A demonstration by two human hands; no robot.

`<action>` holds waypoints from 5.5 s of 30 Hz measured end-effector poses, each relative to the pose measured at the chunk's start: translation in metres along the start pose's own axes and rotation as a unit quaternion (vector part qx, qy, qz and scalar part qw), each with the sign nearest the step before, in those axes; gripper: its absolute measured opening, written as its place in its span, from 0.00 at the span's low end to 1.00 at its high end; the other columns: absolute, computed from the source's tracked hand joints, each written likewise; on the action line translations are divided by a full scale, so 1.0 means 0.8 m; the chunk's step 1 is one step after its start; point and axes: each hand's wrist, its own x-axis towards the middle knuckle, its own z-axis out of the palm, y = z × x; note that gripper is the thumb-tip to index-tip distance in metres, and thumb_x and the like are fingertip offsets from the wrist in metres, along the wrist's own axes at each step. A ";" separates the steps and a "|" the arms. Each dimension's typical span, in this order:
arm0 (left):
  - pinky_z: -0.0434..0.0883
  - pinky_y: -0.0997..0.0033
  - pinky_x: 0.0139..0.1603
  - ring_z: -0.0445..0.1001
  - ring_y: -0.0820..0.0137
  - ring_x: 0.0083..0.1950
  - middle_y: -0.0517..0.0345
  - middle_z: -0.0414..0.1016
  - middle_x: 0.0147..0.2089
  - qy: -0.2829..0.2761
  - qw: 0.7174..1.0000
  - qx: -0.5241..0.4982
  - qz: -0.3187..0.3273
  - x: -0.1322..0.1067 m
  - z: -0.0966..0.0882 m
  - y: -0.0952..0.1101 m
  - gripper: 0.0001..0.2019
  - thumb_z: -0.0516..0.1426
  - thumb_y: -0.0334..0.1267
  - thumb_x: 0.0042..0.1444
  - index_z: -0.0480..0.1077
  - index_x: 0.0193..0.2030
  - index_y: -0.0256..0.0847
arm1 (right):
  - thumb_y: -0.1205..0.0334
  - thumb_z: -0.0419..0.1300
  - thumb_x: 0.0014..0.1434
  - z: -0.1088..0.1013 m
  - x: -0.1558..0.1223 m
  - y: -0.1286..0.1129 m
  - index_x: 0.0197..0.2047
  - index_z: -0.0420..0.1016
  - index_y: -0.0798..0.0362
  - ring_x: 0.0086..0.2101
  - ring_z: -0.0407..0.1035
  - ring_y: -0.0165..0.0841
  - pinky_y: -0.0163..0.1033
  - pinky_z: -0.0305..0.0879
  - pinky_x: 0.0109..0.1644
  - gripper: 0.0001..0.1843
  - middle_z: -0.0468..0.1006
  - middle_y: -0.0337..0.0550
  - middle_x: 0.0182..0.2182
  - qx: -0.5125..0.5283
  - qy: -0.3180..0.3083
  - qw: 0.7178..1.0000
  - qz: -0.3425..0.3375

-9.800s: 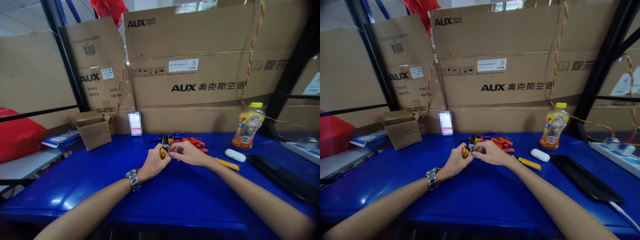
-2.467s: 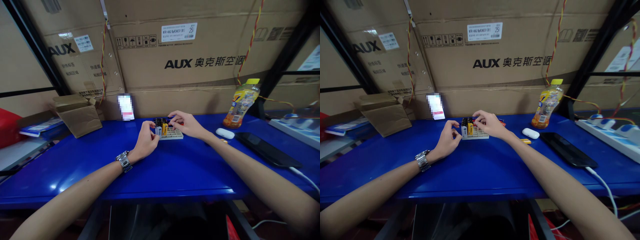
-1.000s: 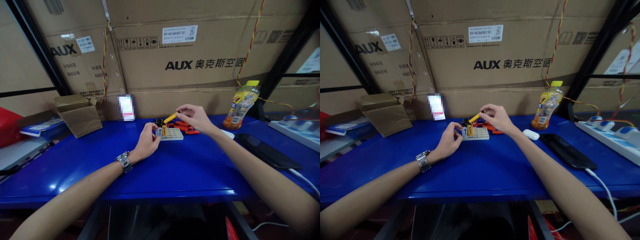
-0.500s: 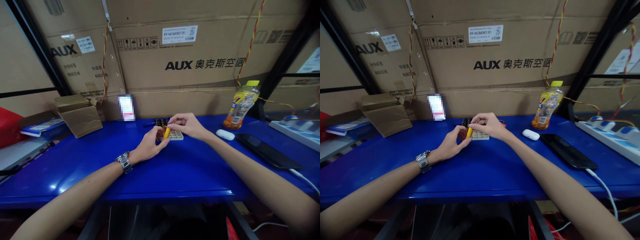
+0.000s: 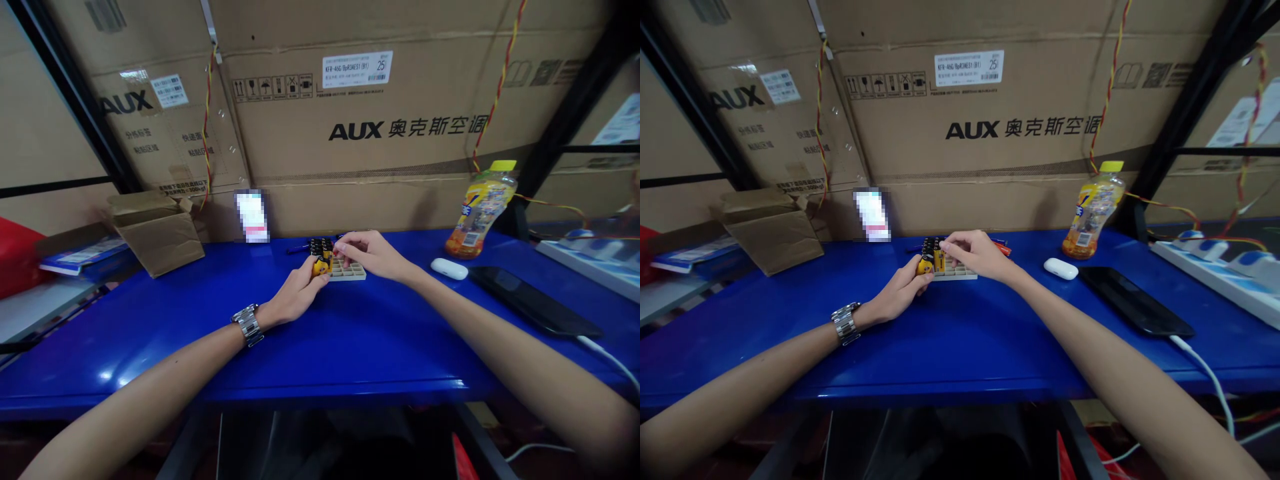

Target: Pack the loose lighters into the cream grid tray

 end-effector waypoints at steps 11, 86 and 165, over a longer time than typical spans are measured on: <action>0.48 0.73 0.23 0.49 0.77 0.22 0.66 0.51 0.20 0.077 0.996 0.049 -0.013 0.001 0.001 0.004 0.17 0.52 0.44 0.54 0.53 0.19 0.41 | 0.50 0.56 0.60 -0.002 -0.001 0.014 0.33 0.75 0.55 0.25 0.67 0.28 0.35 0.64 0.31 0.16 0.76 0.40 0.26 -0.083 -0.063 0.995 -0.007; 0.66 0.71 0.30 0.68 0.75 0.28 0.59 0.70 0.34 0.177 0.980 0.093 0.009 0.009 0.000 -0.015 0.12 0.53 0.24 0.49 0.61 0.40 0.39 | 0.68 0.62 0.43 -0.072 -0.002 0.058 0.37 0.75 0.53 0.39 0.66 0.41 0.40 0.58 0.39 0.14 0.76 0.48 0.36 -0.495 -0.187 0.844 0.089; 0.62 0.74 0.27 0.65 0.76 0.24 0.64 0.69 0.28 0.135 0.989 0.041 0.040 -0.002 0.006 0.009 0.15 0.57 0.34 0.47 0.60 0.42 0.40 | 0.50 0.63 0.55 0.027 -0.008 -0.020 0.34 0.71 0.53 0.18 0.63 0.26 0.34 0.60 0.22 0.15 0.69 0.34 0.20 0.055 -0.024 0.998 -0.025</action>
